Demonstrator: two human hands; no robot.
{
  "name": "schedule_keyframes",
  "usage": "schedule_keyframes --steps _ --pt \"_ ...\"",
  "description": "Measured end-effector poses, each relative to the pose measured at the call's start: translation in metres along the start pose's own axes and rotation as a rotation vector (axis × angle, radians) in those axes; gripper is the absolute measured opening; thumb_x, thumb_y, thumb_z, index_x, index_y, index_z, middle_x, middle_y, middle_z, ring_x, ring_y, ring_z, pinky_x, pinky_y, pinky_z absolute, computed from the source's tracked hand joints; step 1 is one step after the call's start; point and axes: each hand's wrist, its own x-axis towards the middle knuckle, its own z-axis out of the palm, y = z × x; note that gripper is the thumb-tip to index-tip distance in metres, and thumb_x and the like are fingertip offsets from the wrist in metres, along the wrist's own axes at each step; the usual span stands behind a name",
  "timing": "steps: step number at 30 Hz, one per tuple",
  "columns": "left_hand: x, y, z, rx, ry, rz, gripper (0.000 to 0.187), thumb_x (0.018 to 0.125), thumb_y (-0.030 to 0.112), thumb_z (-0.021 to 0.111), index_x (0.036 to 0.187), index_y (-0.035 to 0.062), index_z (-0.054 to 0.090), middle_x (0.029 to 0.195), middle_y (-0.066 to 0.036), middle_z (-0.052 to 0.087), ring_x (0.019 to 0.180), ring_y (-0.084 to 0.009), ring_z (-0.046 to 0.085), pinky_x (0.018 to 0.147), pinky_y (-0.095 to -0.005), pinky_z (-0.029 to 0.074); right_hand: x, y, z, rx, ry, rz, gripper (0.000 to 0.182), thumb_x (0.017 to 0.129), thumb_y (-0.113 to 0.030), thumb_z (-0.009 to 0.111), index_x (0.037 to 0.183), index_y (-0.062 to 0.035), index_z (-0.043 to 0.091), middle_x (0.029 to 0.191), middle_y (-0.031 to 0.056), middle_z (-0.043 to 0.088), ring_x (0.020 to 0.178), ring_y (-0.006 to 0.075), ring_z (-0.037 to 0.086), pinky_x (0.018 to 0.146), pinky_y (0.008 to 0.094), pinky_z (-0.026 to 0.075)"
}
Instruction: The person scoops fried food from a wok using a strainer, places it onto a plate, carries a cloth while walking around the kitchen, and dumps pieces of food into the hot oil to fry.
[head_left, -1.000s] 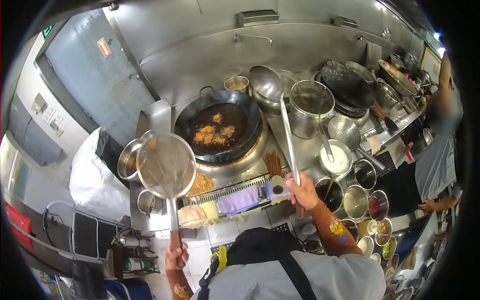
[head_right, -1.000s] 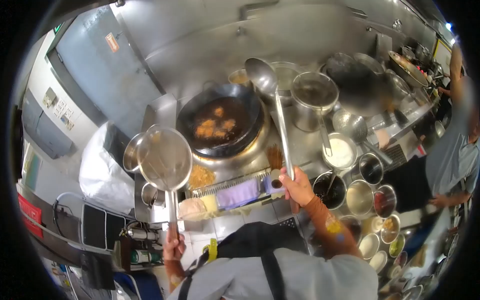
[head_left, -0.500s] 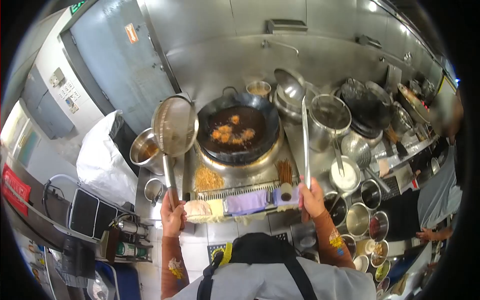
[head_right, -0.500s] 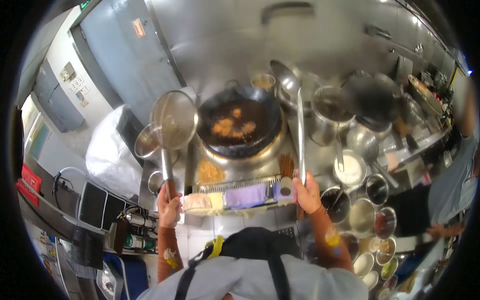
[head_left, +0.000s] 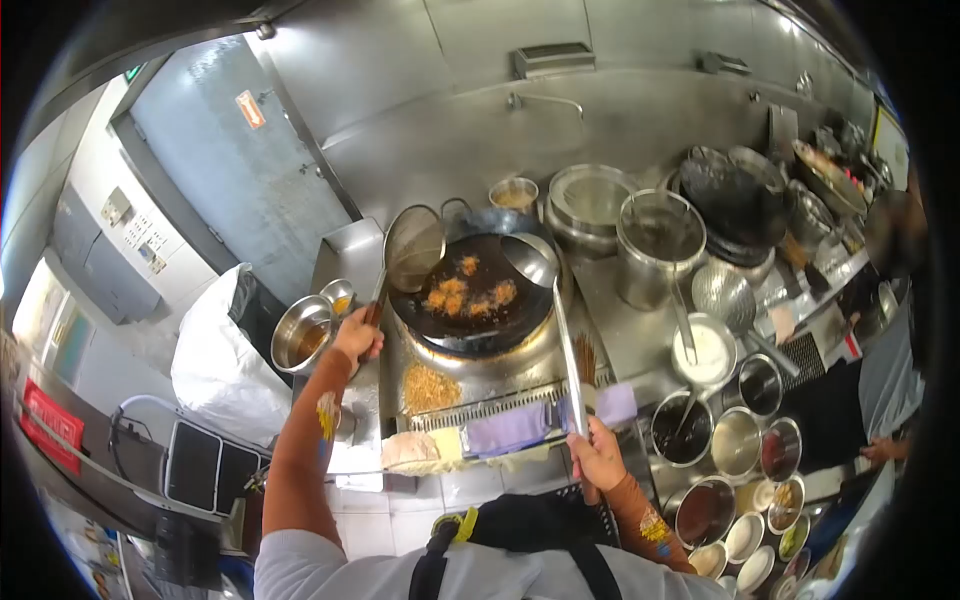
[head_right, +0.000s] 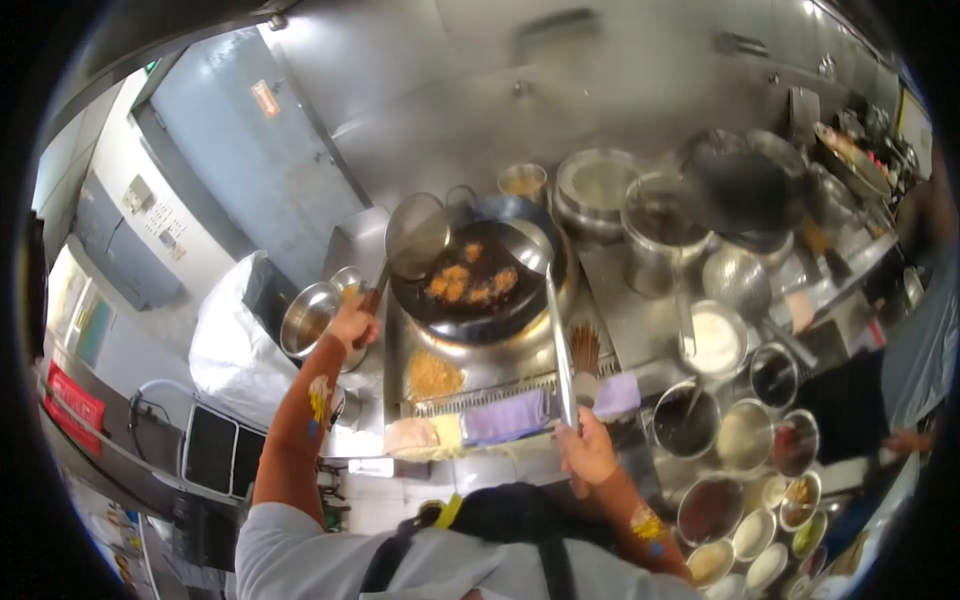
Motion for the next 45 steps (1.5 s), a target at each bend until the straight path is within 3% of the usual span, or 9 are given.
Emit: schedule_keyframes --steps 9,17,20,26,29,34,40,43,45 --pt "0.005 0.042 -0.035 0.061 -0.494 -0.247 0.032 0.085 0.003 0.061 0.116 0.0085 0.055 0.085 -0.010 0.067 0.060 -0.0111 0.061 0.047 -0.0263 0.049 -0.032 0.018 0.032 0.072 0.139 -0.072 0.026 0.093 -0.011 0.055 0.116 -0.0011 0.051 0.065 0.0020 0.053 0.044 0.0102 0.050 0.040 0.0259 0.042" --pt "0.025 0.018 0.043 -0.278 -0.618 -0.369 0.012 0.088 0.009 0.063 0.096 0.0012 0.060 0.086 -0.011 0.069 0.060 -0.0096 0.059 0.046 -0.0217 0.046 0.087 0.005 0.069 -0.076 0.236 -0.129 0.015 0.091 -0.014 0.056 0.100 -0.0021 0.055 0.061 0.0037 0.054 0.044 0.0133 0.052 0.040 0.0302 0.042" --pt "0.040 0.021 0.050 -0.219 -0.559 -0.282 0.013 0.085 0.006 0.063 0.097 0.0028 0.058 0.083 -0.011 0.067 0.060 -0.0113 0.059 0.046 -0.0253 0.048 0.135 -0.015 0.067 -0.348 0.254 -0.109 0.021 0.088 -0.019 0.057 0.094 0.0007 0.056 0.061 0.0089 0.058 0.045 0.0178 0.057 0.043 0.0358 0.045" --pt "0.045 0.007 0.005 0.183 -0.561 0.060 0.022 0.078 -0.003 0.062 0.096 0.0039 0.054 0.073 -0.010 0.062 0.053 -0.0161 0.058 0.041 -0.0300 0.047 0.125 -0.027 0.075 -0.252 0.154 0.005 0.019 0.090 -0.017 0.058 0.095 0.0007 0.057 0.061 0.0067 0.058 0.043 0.0167 0.055 0.042 0.0329 0.043" --pt "0.010 0.021 -0.002 0.267 -0.617 -0.037 0.017 0.080 0.006 0.064 0.095 0.0049 0.056 0.071 -0.006 0.061 0.052 -0.0138 0.057 0.043 -0.0273 0.046 0.100 -0.018 0.093 -0.083 0.195 0.048 0.014 0.090 -0.016 0.061 0.086 -0.0045 0.054 0.065 0.0032 0.053 0.043 0.0124 0.048 0.039 0.0274 0.043" --pt "-0.030 0.021 0.022 -0.275 -0.654 -0.365 0.015 0.085 0.006 0.062 0.098 0.0014 0.057 0.084 -0.012 0.068 0.059 -0.0106 0.060 0.047 -0.0247 0.046 0.075 -0.003 0.152 0.094 0.234 0.029 0.018 0.091 -0.017 0.058 0.093 -0.0008 0.051 0.067 0.0046 0.053 0.044 0.0150 0.050 0.040 0.0310 0.043" --pt "-0.025 0.005 0.050 -0.616 -0.754 -0.413 0.015 0.085 0.005 0.063 0.100 0.0018 0.063 0.095 -0.014 0.068 0.065 -0.0095 0.060 0.051 -0.0218 0.047 0.084 -0.028 0.142 -0.132 0.192 0.028 0.030 0.089 -0.019 0.061 0.108 0.0034 0.053 0.072 0.0103 0.059 0.049 0.0156 0.056 0.043 0.0308 0.048" --pt "-0.033 -0.003 0.043 -0.678 -0.754 -0.363 0.015 0.088 0.007 0.060 0.102 0.0008 0.060 0.094 -0.014 0.067 0.065 -0.0099 0.060 0.049 -0.0227 0.046 0.068 -0.058 0.140 -0.412 0.261 -0.161 0.037 0.091 -0.019 0.058 0.122 -0.0005 0.052 0.073 0.0064 0.058 0.047 0.0119 0.053 0.043 0.0304 0.046" --pt "-0.044 -0.008 0.035 -0.698 -0.757 -0.253 0.018 0.089 0.008 0.058 0.106 0.0000 0.057 0.093 -0.014 0.067 0.063 -0.0099 0.059 0.046 -0.0225 0.046 0.095 -0.034 0.105 -0.745 0.366 -0.493 0.053 0.091 -0.021 0.058 0.137 -0.0003 0.044 0.079 0.0161 0.064 0.055 0.0225 0.062 0.052 0.0373 0.050"
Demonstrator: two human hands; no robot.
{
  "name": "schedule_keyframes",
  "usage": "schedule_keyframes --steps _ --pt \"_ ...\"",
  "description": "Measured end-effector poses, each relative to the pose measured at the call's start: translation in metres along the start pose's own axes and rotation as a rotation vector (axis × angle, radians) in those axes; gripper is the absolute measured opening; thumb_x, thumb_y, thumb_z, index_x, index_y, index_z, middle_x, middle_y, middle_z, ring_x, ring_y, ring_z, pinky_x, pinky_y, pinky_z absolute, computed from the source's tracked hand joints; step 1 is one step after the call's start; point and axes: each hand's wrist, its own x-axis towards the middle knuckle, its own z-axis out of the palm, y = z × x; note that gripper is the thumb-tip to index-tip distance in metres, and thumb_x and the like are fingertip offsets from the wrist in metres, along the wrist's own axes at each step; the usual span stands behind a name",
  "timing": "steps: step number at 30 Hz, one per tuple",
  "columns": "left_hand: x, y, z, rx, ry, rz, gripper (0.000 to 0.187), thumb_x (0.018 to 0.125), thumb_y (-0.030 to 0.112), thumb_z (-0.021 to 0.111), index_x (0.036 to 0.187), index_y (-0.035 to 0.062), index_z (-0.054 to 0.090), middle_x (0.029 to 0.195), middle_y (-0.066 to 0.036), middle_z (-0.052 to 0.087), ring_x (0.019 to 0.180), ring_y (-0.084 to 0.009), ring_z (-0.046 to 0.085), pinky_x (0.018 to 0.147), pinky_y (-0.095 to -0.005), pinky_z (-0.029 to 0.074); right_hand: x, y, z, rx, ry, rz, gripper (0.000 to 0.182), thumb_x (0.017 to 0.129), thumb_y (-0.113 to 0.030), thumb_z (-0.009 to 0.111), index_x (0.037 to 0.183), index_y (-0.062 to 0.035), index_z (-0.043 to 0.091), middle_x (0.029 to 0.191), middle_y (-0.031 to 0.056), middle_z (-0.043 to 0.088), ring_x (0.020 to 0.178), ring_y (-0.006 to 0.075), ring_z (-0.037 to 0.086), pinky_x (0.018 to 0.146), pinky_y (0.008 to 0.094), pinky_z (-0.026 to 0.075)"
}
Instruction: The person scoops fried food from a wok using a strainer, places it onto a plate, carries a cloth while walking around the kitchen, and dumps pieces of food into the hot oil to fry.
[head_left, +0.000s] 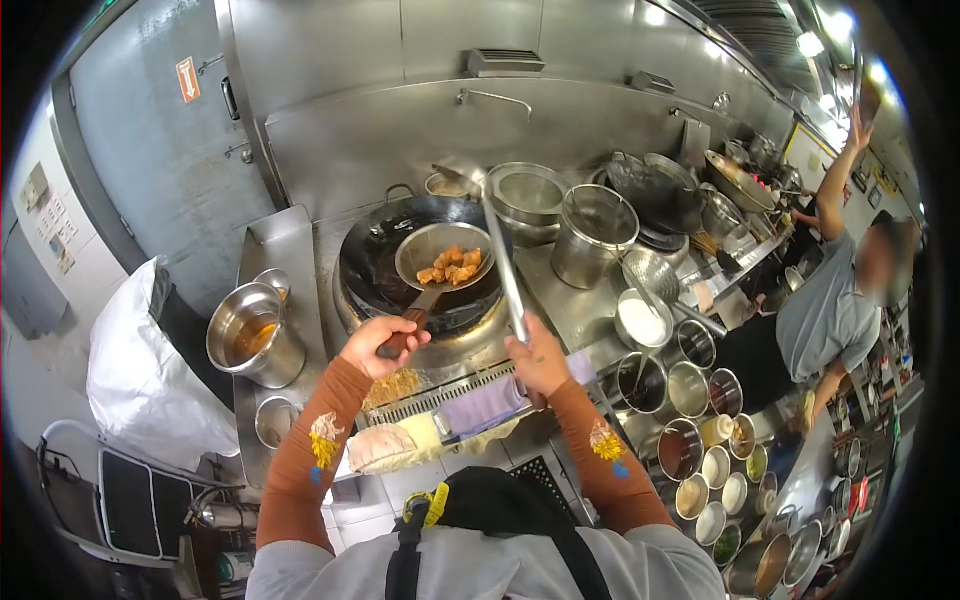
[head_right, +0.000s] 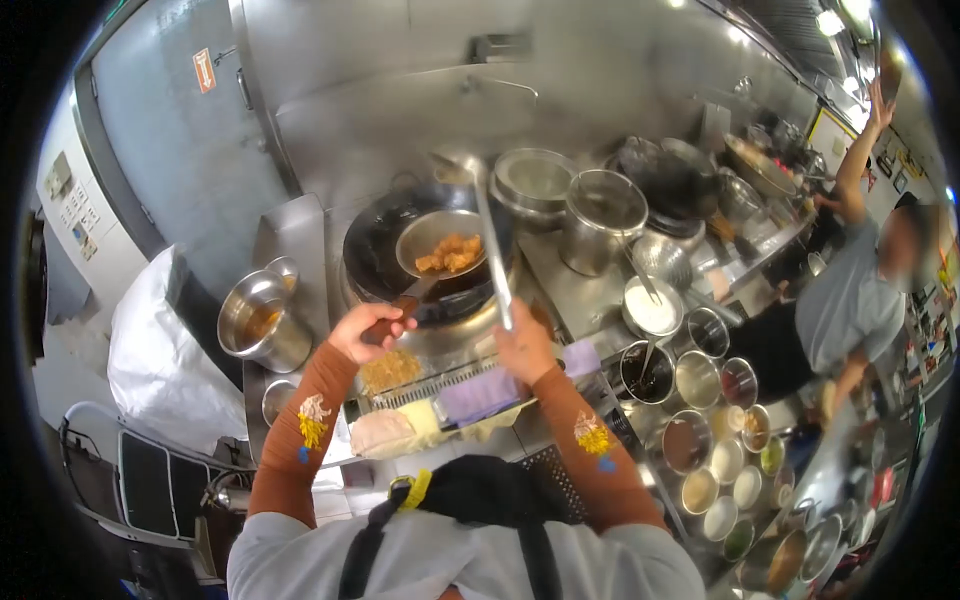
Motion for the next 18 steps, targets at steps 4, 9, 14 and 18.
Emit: schedule_keyframes --steps 4,9,14,18 --pt "-0.042 -0.023 0.015 0.145 0.063 0.263 0.030 0.090 0.007 0.056 0.120 0.0051 0.049 0.090 -0.011 0.068 0.058 -0.0104 0.058 0.044 -0.0257 0.047 0.008 0.009 -0.017 -0.452 0.075 -0.079 0.058 0.090 -0.021 0.056 0.142 -0.0011 0.038 0.089 0.0289 0.064 0.079 0.0440 0.063 0.072 0.0510 0.049" --pt "-0.034 -0.046 -0.012 0.010 0.030 0.209 0.031 0.090 0.005 0.057 0.120 0.0047 0.049 0.090 -0.013 0.066 0.062 -0.0120 0.059 0.048 -0.0279 0.048 0.010 0.012 -0.019 -0.514 0.081 -0.118 0.062 0.089 -0.022 0.057 0.144 -0.0027 0.035 0.080 0.0264 0.065 0.076 0.0454 0.063 0.069 0.0520 0.049" --pt "-0.043 -0.040 -0.010 -0.007 0.072 0.176 0.028 0.089 0.005 0.057 0.115 0.0036 0.050 0.091 -0.015 0.066 0.063 -0.0123 0.059 0.048 -0.0266 0.048 0.010 -0.008 -0.018 -0.454 0.087 -0.126 0.063 0.089 -0.023 0.057 0.145 -0.0036 0.035 0.093 0.0287 0.065 0.080 0.0472 0.062 0.074 0.0532 0.049" --pt "-0.060 -0.050 0.002 0.039 0.077 0.288 0.029 0.088 0.005 0.057 0.116 0.0029 0.050 0.091 -0.016 0.066 0.063 -0.0126 0.059 0.046 -0.0243 0.048 0.006 0.007 -0.017 -0.611 -0.038 -0.051 0.064 0.089 -0.022 0.058 0.145 -0.0043 0.035 0.092 0.0278 0.065 0.081 0.0458 0.063 0.072 0.0519 0.050"
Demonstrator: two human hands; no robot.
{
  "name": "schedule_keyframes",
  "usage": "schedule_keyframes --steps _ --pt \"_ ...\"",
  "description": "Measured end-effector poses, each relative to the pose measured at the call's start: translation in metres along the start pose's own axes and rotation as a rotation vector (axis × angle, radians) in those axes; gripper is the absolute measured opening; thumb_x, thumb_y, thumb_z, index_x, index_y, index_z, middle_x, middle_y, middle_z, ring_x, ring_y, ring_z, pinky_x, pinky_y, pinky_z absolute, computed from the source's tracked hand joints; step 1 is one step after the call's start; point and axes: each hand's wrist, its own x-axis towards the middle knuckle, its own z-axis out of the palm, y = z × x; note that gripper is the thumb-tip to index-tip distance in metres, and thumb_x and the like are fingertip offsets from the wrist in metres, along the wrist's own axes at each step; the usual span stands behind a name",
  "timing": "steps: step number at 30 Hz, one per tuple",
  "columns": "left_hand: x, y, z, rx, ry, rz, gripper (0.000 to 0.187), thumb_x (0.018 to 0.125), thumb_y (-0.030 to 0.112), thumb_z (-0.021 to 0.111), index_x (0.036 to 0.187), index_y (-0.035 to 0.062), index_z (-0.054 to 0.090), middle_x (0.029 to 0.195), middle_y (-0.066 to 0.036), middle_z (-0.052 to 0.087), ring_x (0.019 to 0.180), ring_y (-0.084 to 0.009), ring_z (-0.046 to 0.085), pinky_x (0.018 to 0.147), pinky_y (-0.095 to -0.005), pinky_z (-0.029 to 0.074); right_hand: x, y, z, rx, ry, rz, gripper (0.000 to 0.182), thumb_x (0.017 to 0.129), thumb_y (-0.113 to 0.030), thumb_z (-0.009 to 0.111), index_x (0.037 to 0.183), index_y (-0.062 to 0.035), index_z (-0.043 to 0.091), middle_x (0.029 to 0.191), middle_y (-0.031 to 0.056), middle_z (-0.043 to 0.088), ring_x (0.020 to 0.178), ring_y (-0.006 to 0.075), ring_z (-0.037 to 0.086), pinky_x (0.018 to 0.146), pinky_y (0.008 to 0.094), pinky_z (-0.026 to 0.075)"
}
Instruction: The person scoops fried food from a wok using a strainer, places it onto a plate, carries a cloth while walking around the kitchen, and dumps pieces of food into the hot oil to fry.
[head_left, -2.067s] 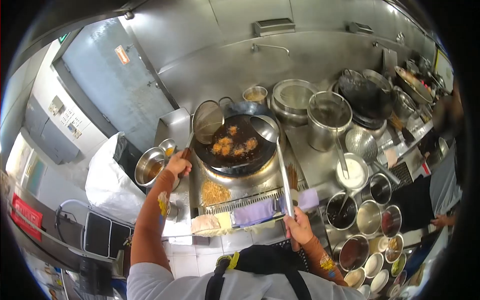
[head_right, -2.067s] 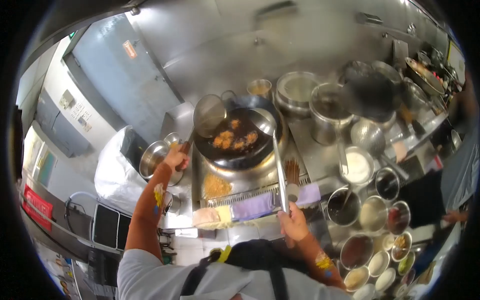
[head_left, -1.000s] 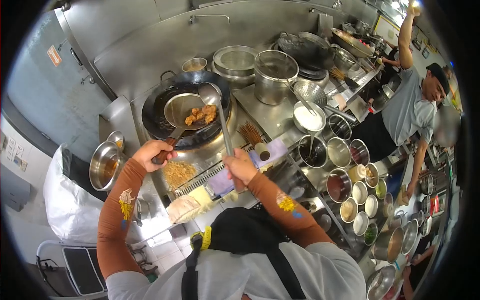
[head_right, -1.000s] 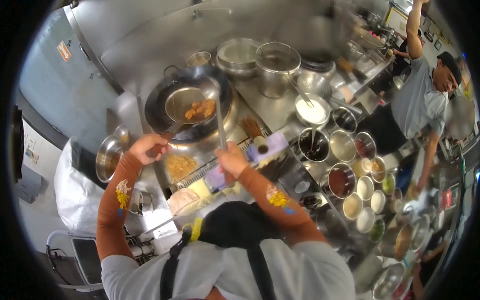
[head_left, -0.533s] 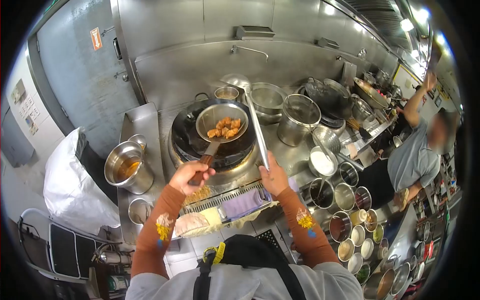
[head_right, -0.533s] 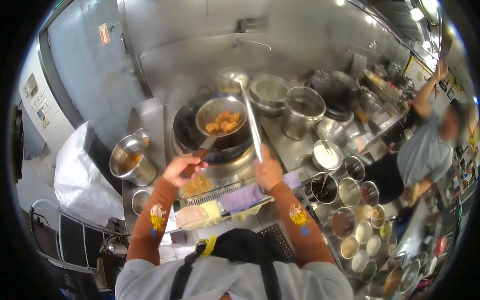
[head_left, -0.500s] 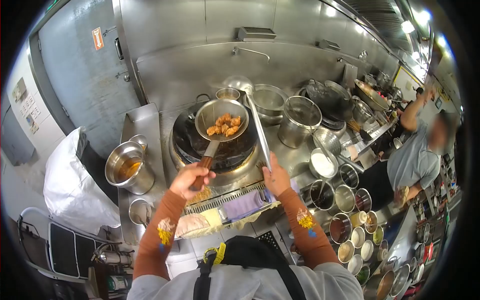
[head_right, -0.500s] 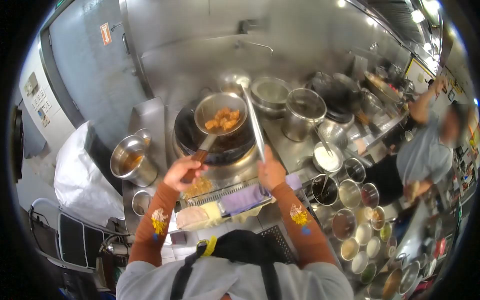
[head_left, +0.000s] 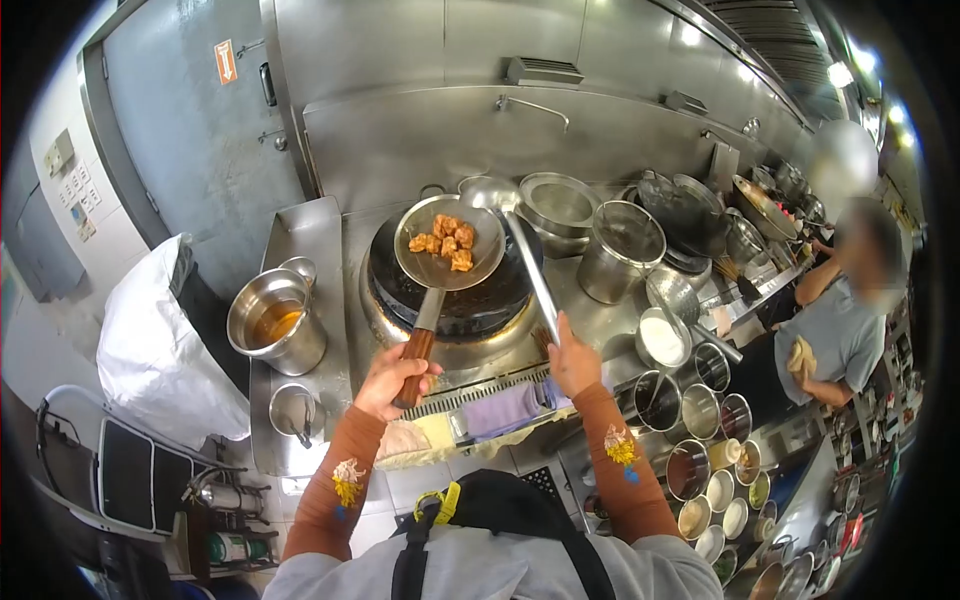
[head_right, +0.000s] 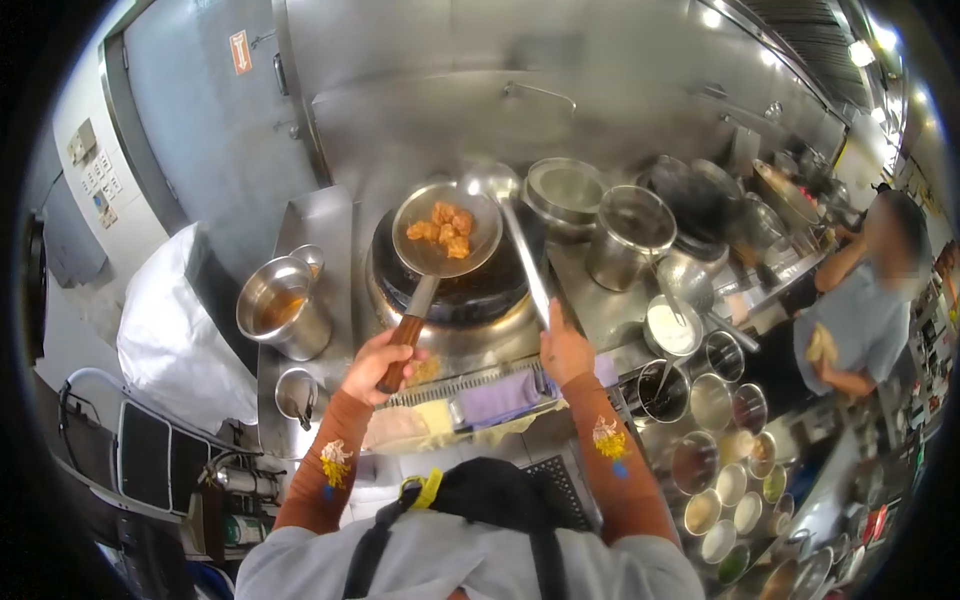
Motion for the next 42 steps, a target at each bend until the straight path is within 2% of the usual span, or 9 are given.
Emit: schedule_keyframes --steps 9,16,18,19,22,25,31,39,42 --pt "0.010 0.019 -0.012 -0.099 -0.011 -0.086 0.019 0.088 0.003 0.058 0.107 -0.0019 0.055 0.088 -0.017 0.067 0.062 -0.0144 0.059 0.054 -0.0247 0.050 -0.010 -0.052 -0.062 0.966 -0.159 0.158 0.062 0.091 -0.010 0.059 0.148 -0.0046 0.034 0.076 0.0037 0.058 0.057 0.0105 0.055 0.052 0.0272 0.047" --pt "0.005 0.010 0.018 0.114 0.058 0.099 0.029 0.086 0.003 0.058 0.114 0.0001 0.052 0.089 -0.016 0.066 0.061 -0.0157 0.059 0.054 -0.0274 0.051 0.006 -0.089 -0.046 1.219 -0.288 0.315 0.065 0.092 -0.006 0.057 0.150 -0.0073 0.030 0.076 0.0046 0.058 0.050 0.0110 0.053 0.046 0.0261 0.045" --pt "0.022 0.000 0.011 0.096 0.046 0.063 0.031 0.086 0.003 0.059 0.116 -0.0011 0.053 0.090 -0.017 0.066 0.061 -0.0156 0.059 0.055 -0.0256 0.051 0.004 -0.101 -0.026 1.559 -0.394 0.461 0.057 0.091 -0.004 0.058 0.144 -0.0078 0.037 0.079 0.0073 0.061 0.050 0.0136 0.055 0.044 0.0272 0.046" --pt "0.026 -0.005 0.010 0.085 0.054 0.025 0.028 0.085 0.005 0.061 0.112 -0.0016 0.055 0.089 -0.014 0.066 0.064 -0.0159 0.060 0.056 -0.0274 0.051 0.005 -0.105 -0.021 1.699 -0.449 0.477 0.024 0.092 -0.010 0.057 0.115 -0.0041 0.058 0.071 0.0068 0.061 0.047 0.0145 0.054 0.042 0.0271 0.044" --pt "0.014 -0.013 0.008 0.135 0.110 0.046 0.018 0.085 0.008 0.061 0.101 0.0003 0.057 0.086 -0.011 0.065 0.066 -0.0151 0.059 0.054 -0.0290 0.050 0.013 -0.089 0.026 2.080 -0.774 0.388 0.007 0.093 -0.014 0.060 0.093 -0.0079 0.057 0.070 0.0012 0.057 0.053 0.0088 0.054 0.043 0.0238 0.043" --pt "0.022 -0.012 -0.004 0.018 0.069 -0.063 0.015 0.085 0.011 0.061 0.098 0.0020 0.059 0.083 -0.006 0.062 0.067 -0.0125 0.057 0.055 -0.0267 0.048 0.013 -0.090 0.035 2.238 -0.746 0.329 0.021 0.094 -0.019 0.060 0.075 -0.0128 0.056 0.064 -0.0046 0.054 0.054 0.0045 0.053 0.045 0.0202 0.042" --pt "0.001 -0.020 -0.020 0.156 0.137 0.126 0.024 0.089 0.014 0.059 0.112 0.0068 0.058 0.090 -0.006 0.067 0.062 -0.0072 0.055 0.043 -0.0194 0.042 -0.009 -0.111 -0.037 2.565 -0.696 0.522 0.012 0.092 -0.008 0.061 0.084 -0.0082 0.051 0.073 0.0004 0.057 0.057 0.0061 0.057 0.051 0.0198 0.051" --pt "-0.096 -0.126 -0.039 0.233 0.444 0.335 0.054 0.086 0.013 0.068 0.133 0.0109 0.042 0.087 -0.006 0.062 0.054 -0.0095 0.054 0.039 -0.0234 0.041 -0.104 -0.077 -0.141 2.348 -0.514 0.450 0.005 0.095 -0.007 0.057 0.100 -0.0075 0.056 0.072 -0.0005 0.053 0.053 0.0042 0.044 0.040 0.0181 0.031" --pt "-0.142 -0.155 -0.020 0.201 0.402 0.260 0.050 0.087 0.002 0.061 0.133 0.0067 0.039 0.095 -0.009 0.062 0.059 -0.0119 0.057 0.045 -0.0270 0.049 -0.162 -0.059 -0.168 2.516 -0.487 0.444 0.045 0.099 -0.005 0.044 0.143 -0.0078 0.036 0.093 0.0115 0.052 0.056 0.0086 0.050 0.043 0.0240 0.044"
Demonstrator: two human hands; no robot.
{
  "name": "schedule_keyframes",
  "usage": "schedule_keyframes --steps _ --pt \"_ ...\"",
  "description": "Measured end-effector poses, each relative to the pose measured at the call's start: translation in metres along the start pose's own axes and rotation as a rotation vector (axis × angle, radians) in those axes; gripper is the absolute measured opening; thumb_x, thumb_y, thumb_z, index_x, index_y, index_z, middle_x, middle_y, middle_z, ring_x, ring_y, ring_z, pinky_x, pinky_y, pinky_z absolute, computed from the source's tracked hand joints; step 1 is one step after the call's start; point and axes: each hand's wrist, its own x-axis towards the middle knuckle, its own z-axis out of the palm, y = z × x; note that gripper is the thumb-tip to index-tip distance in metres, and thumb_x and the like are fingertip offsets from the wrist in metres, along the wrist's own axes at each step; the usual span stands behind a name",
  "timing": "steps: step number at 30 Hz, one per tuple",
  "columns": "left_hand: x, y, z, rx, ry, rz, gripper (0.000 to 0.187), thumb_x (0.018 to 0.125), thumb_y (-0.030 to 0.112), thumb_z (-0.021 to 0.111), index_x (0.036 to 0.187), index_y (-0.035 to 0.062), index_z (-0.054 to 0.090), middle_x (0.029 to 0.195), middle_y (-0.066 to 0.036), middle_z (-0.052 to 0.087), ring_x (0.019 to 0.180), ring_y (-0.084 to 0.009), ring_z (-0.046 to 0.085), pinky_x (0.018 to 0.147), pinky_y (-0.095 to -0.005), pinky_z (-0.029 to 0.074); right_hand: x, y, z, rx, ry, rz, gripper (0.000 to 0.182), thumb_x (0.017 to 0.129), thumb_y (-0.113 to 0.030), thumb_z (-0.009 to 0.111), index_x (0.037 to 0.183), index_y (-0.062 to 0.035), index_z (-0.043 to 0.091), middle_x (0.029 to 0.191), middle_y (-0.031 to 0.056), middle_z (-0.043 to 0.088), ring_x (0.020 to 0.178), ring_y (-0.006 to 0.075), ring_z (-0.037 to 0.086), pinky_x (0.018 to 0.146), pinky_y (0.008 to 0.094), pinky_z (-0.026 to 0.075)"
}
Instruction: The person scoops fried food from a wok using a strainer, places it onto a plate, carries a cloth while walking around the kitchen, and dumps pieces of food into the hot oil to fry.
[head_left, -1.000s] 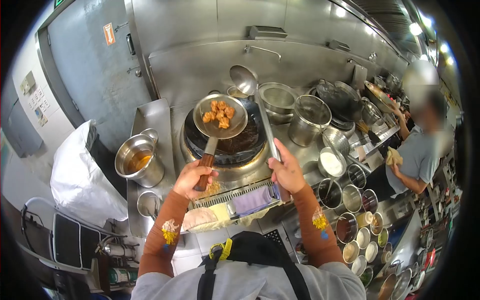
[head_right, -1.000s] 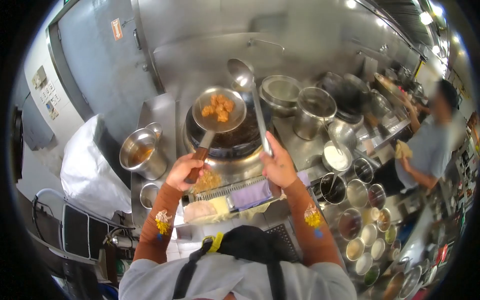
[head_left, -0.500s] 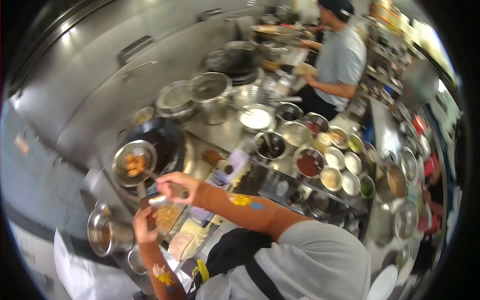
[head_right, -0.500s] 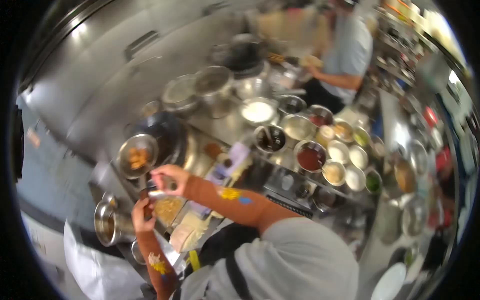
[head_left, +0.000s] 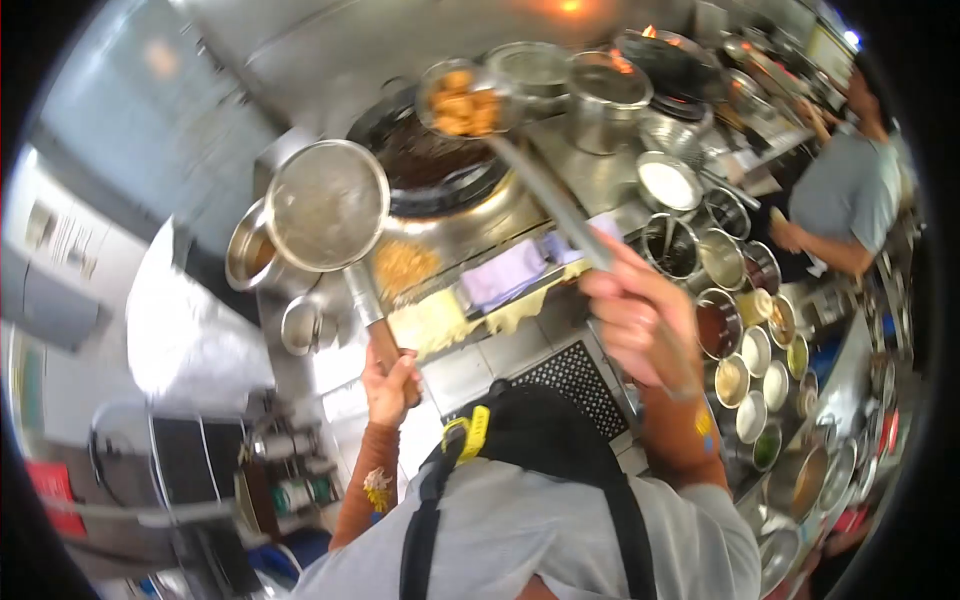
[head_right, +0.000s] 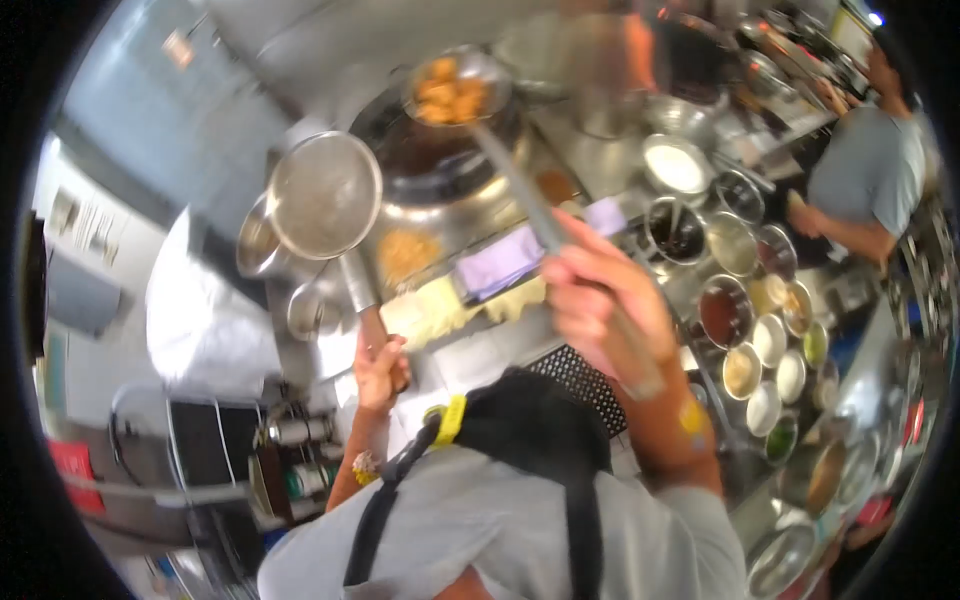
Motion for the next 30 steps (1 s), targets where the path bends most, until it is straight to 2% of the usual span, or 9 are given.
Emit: schedule_keyframes --steps 4,7,9,11,16,18,21,26,30 --pt "-0.041 -0.032 0.003 -0.037 0.014 -0.074 0.045 0.086 0.002 0.063 0.126 0.0035 0.043 0.096 -0.009 0.063 0.062 -0.0128 0.058 0.050 -0.0266 0.050 -0.089 0.003 0.006 -0.040 0.213 -0.076 0.054 0.097 -0.001 0.043 0.149 -0.0096 0.030 0.094 0.0133 0.049 0.055 0.0084 0.049 0.043 0.0247 0.045" --pt "-0.038 -0.066 -0.015 0.118 0.036 -0.159 0.020 0.088 0.018 0.067 0.105 0.0093 0.060 0.071 0.002 0.056 0.052 -0.0076 0.047 0.045 -0.0219 0.037 -0.143 0.013 -0.015 -0.017 0.197 -0.108 0.053 0.095 -0.001 0.047 0.146 -0.0109 0.035 0.085 0.0077 0.051 0.053 0.0066 0.047 0.043 0.0212 0.038" --pt "-0.036 -0.079 -0.016 0.049 0.023 -0.275 0.022 0.091 0.024 0.063 0.109 0.0111 0.062 0.071 0.005 0.050 0.059 -0.0056 0.046 0.049 -0.0203 0.037 -0.180 0.021 -0.016 -0.160 0.387 -0.077 0.059 0.092 -0.006 0.059 0.145 -0.0130 0.034 0.077 -0.0008 0.053 0.055 0.0063 0.045 0.045 0.0206 0.035" --pt "0.000 -0.115 -0.034 -0.024 -0.062 -0.300 0.028 0.088 0.025 0.064 0.110 0.0081 0.062 0.071 0.005 0.051 0.062 -0.0061 0.047 0.054 -0.0215 0.038 -0.215 0.030 -0.017 -0.061 0.495 -0.146 0.064 0.092 -0.002 0.057 0.148 -0.0150 0.029 0.083 0.0054 0.057 0.054 0.0062 0.042 0.045 0.0214 0.033" --pt "0.026 -0.130 -0.033 0.059 -0.112 -0.404 0.025 0.091 0.031 0.062 0.099 0.0069 0.064 0.073 0.005 0.055 0.065 -0.0060 0.048 0.058 -0.0224 0.037 -0.310 0.064 -0.048 -0.023 0.394 -0.330 0.070 0.093 0.000 0.054 0.153 -0.0107 0.018 0.084 0.0081 0.053 0.053 0.0084 0.048 0.043 0.0246 0.039" --pt "0.074 -0.113 -0.053 0.169 -0.302 -0.627 0.022 0.093 0.031 0.060 0.095 0.0088 0.060 0.079 0.000 0.063 0.073 -0.0114 0.059 0.063 -0.0240 0.047 -0.345 0.086 -0.058 -0.014 0.337 -0.408 0.071 0.093 0.000 0.054 0.153 -0.0106 0.016 0.083 0.0075 0.052 0.052 0.0077 0.049 0.042 0.0233 0.039" --pt "-0.001 -0.056 0.014 0.493 -0.800 0.125 0.024 0.092 0.024 0.062 0.101 0.0019 0.059 0.083 -0.006 0.063 0.078 -0.0144 0.059 0.070 -0.0263 0.048 -0.393 0.113 -0.067 -0.018 0.302 -0.546 0.074 0.093 -0.001 0.055 0.154 -0.0106 0.013 0.081 0.0058 0.051 0.054 0.0074 0.049 0.043 0.0224 0.041" --pt "0.097 -0.076 0.155 0.890 -0.752 0.632 0.026 0.091 0.018 0.062 0.107 -0.0022 0.057 0.087 -0.008 0.062 0.080 -0.0152 0.057 0.072 -0.0274 0.047 -0.431 0.158 -0.051 0.011 0.316 -0.819 0.077 0.093 0.000 0.054 0.155 -0.0126 0.011 0.082 0.0053 0.051 0.054 0.0061 0.050 0.043 0.0225 0.043" --pt "-0.011 -0.098 0.305 0.838 -1.410 0.640 0.021 0.092 0.013 0.062 0.106 -0.0025 0.060 0.096 -0.008 0.063 0.088 -0.0137 0.058 0.081 -0.0279 0.048 -0.446 0.197 -0.038 -0.048 0.375 -1.052 0.072 0.092 -0.002 0.055 0.153 -0.0079 0.016 0.078 0.0031 0.051 0.050 0.0044 0.049 0.041 0.0198 0.039"
